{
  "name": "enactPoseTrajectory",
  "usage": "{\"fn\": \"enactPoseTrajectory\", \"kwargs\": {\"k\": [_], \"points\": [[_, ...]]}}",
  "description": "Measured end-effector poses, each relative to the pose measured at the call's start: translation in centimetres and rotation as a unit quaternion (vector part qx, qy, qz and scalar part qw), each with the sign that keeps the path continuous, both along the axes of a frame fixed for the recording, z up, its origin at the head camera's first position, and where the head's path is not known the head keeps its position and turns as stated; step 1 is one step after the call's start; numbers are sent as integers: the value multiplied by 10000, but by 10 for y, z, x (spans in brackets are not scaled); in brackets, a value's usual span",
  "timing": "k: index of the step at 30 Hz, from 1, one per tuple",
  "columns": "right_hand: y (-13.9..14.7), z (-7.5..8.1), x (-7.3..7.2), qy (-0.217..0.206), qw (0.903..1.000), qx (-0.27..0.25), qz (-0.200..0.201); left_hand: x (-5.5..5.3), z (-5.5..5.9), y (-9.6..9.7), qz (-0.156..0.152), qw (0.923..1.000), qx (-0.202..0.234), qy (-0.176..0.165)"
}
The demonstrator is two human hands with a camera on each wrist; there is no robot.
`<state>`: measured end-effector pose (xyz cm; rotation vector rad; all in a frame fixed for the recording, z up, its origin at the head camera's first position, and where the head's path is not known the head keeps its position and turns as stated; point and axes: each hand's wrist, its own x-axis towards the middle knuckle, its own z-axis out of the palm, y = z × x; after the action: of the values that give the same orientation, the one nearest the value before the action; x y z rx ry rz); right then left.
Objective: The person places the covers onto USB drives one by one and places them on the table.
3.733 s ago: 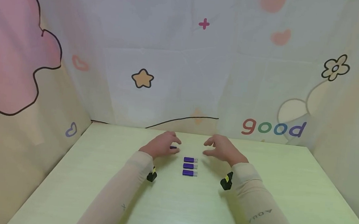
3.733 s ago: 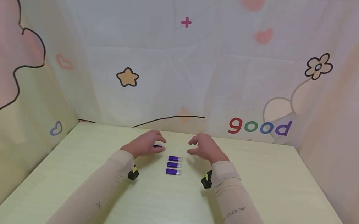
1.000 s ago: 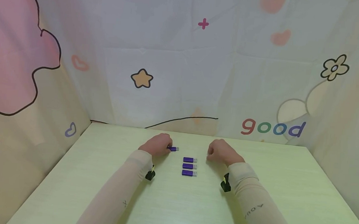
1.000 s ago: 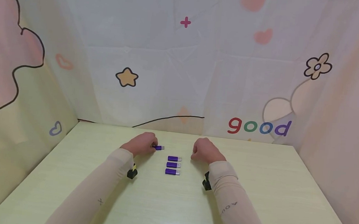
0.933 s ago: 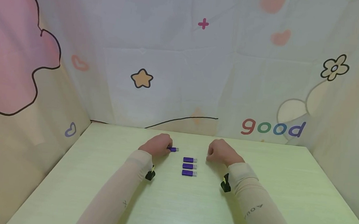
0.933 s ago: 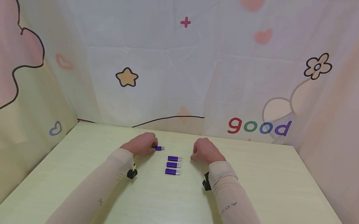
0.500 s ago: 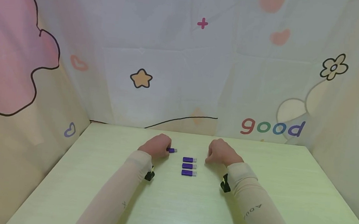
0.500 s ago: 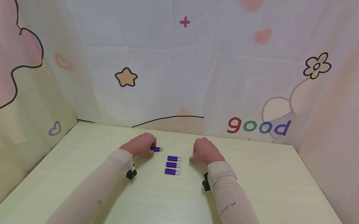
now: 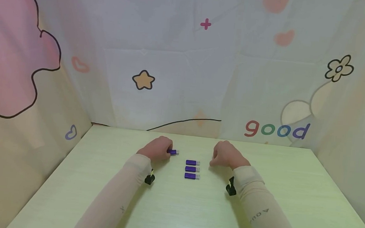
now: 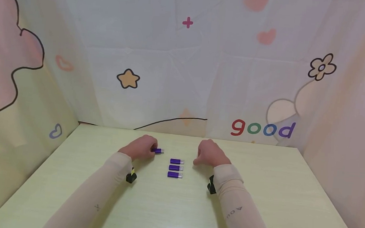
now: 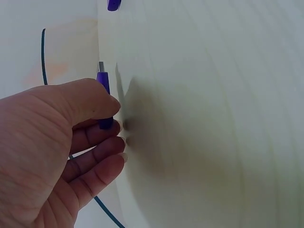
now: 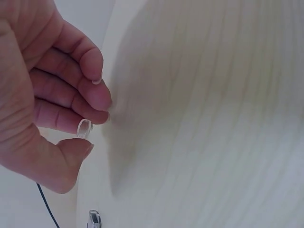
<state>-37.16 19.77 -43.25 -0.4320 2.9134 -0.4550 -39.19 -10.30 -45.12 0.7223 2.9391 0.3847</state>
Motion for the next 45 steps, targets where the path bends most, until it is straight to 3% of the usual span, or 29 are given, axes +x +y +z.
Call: {"fn": "enactPoseTrajectory", "kwargs": {"k": [14,23,28,35,40,45], "points": [[15,1,11,-99,9963,-851,-43,7,7,-7,-261,9984,471,170],[19,4,26,124,9880,-1538,111,20,16,-9,-334,9918,1228,74],[16,5,35,122,9781,-2074,132,28,16,-9,-190,9805,1942,-232],[10,4,47,132,9682,-2492,187,41,15,-8,-162,9540,2935,-592],[7,1,53,23,9594,-2812,241,51,17,-7,-345,9392,3331,-762],[4,0,60,-33,9481,-3148,445,61,19,-3,-617,9336,3449,-753]]}}
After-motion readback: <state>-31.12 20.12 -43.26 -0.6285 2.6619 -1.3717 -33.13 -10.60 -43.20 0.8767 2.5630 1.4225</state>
